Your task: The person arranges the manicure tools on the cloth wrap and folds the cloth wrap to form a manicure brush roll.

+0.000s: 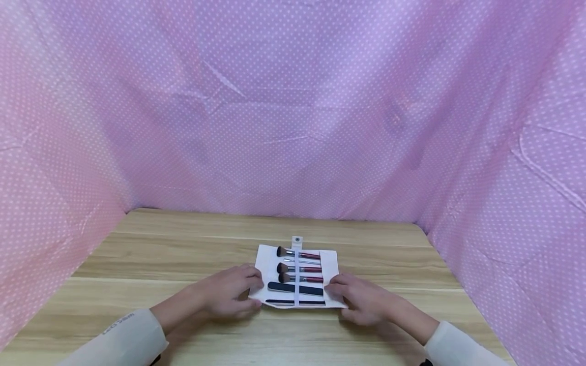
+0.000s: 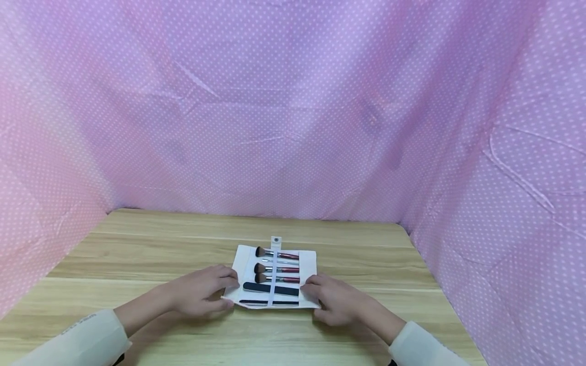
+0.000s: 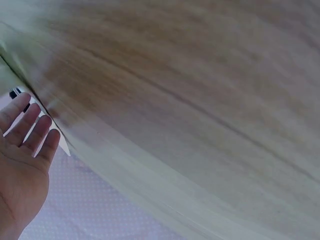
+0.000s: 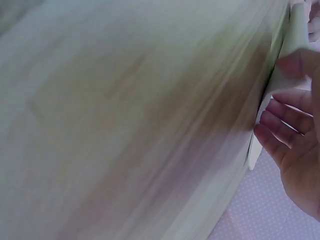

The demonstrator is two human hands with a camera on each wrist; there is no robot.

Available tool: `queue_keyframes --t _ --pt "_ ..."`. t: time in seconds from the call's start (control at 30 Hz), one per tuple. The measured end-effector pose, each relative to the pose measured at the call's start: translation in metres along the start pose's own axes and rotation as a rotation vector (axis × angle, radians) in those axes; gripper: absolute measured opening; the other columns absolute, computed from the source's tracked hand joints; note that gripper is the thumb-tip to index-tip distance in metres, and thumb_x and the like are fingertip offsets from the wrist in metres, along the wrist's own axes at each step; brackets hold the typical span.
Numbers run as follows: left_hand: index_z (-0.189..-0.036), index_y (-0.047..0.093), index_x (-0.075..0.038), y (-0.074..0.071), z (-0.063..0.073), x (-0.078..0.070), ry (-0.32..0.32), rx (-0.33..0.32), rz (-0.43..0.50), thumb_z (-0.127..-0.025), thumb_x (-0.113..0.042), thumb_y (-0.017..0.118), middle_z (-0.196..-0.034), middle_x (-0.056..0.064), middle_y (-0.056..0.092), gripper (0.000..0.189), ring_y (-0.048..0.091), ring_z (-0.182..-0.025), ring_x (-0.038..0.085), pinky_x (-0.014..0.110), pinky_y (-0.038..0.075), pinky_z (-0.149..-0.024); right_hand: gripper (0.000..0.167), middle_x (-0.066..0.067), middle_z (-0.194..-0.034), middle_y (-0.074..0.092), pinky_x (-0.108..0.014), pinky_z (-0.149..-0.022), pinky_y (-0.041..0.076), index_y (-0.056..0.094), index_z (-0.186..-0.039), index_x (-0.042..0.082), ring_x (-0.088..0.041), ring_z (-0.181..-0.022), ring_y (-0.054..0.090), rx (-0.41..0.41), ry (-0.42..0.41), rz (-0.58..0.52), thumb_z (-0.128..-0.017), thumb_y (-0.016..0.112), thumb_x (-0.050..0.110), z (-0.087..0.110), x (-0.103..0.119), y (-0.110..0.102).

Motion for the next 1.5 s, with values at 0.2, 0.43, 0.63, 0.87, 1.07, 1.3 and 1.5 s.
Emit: queue_keyframes --t 0.2,0.43,0.63,0.87,1.07,1.3,1.5 --pt "-0.121 0.071 -0.015 -0.001 0.0 0.003 -0.022 0.016 0.019 -0.098 -0.064 0.053 -0.131 0.0 0.062 0.057 0.056 -0.123 0.018 0.041 0.045 -0.106 0.024 -0.001 -0.118 0.066 -0.037 -0.095 0.052 0.069 -0.122 0.009 -0.015 -0.11 0.062 -0.073 -0.006 -0.078 -0.101 0.063 0.016 -0.001 -0.001 -0.006" --pt "-0.118 0.07 -0.019 -0.004 0.001 0.01 -0.022 -0.002 0.108 -0.096 -0.054 0.065 -0.12 -0.008 0.065 0.041 0.059 -0.112 0.01 0.037 0.049 -0.099 0.015 0.01 -0.101 0.068 -0.031 -0.084 0.052 0.072 -0.113 0.017 -0.004 -0.093 0.06 -0.066 0.124 -0.417 -0.105 0.059 0.018 -0.004 -0.022 -0.008" --pt "-0.108 0.067 -0.026 0.0 -0.004 0.035 -0.208 -0.044 0.438 -0.104 -0.041 0.058 -0.091 -0.014 0.065 0.019 0.058 -0.081 0.004 0.027 0.05 -0.075 0.012 0.007 -0.08 0.058 -0.023 -0.065 0.044 0.069 -0.103 0.016 -0.003 -0.071 0.049 -0.074 0.232 -0.628 -0.105 0.06 0.023 -0.005 -0.042 -0.008" --pt "-0.093 0.062 -0.009 -0.003 -0.01 0.052 -0.374 -0.151 0.621 -0.103 -0.02 0.062 -0.08 -0.004 0.065 0.015 0.056 -0.07 0.009 0.027 0.05 -0.064 0.009 0.001 -0.084 0.065 -0.022 -0.065 0.046 0.069 -0.103 0.006 -0.004 -0.073 0.053 -0.162 0.273 -0.69 -0.101 0.065 0.014 -0.011 -0.059 -0.009" --pt "-0.077 0.049 -0.008 -0.003 -0.015 0.061 -0.477 -0.189 0.686 -0.099 -0.009 0.066 -0.063 -0.005 0.05 0.028 0.041 -0.054 0.008 0.021 0.034 -0.049 0.015 -0.006 -0.091 0.069 -0.023 -0.065 0.05 0.066 -0.108 -0.003 -0.009 -0.077 0.06 -0.186 0.358 -0.767 -0.099 0.067 0.009 -0.016 -0.07 -0.006" --pt "-0.074 0.048 -0.01 0.003 -0.016 0.068 -0.55 -0.195 0.74 -0.097 -0.006 0.068 -0.064 -0.005 0.045 0.031 0.042 -0.055 0.008 0.019 0.032 -0.05 0.015 -0.003 -0.085 0.063 -0.023 -0.062 0.046 0.067 -0.103 0.0 -0.011 -0.075 0.055 -0.174 0.476 -0.733 -0.096 0.072 0.011 -0.017 -0.082 0.0" --pt "-0.073 0.058 -0.007 0.003 -0.014 0.07 -0.608 -0.21 0.705 -0.094 -0.007 0.073 -0.06 -0.003 0.053 0.025 0.049 -0.053 0.009 0.022 0.036 -0.051 0.014 0.001 -0.072 0.053 -0.023 -0.056 0.039 0.066 -0.093 0.002 -0.012 -0.066 0.048 -0.17 0.539 -0.702 -0.091 0.077 0.011 -0.017 -0.084 0.001"
Point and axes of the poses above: each hand's wrist, its own z-axis away from the middle knuckle, its own y-axis out of the palm, x = y × z, the point moved 10 cm from there along -z, towards the middle knuckle
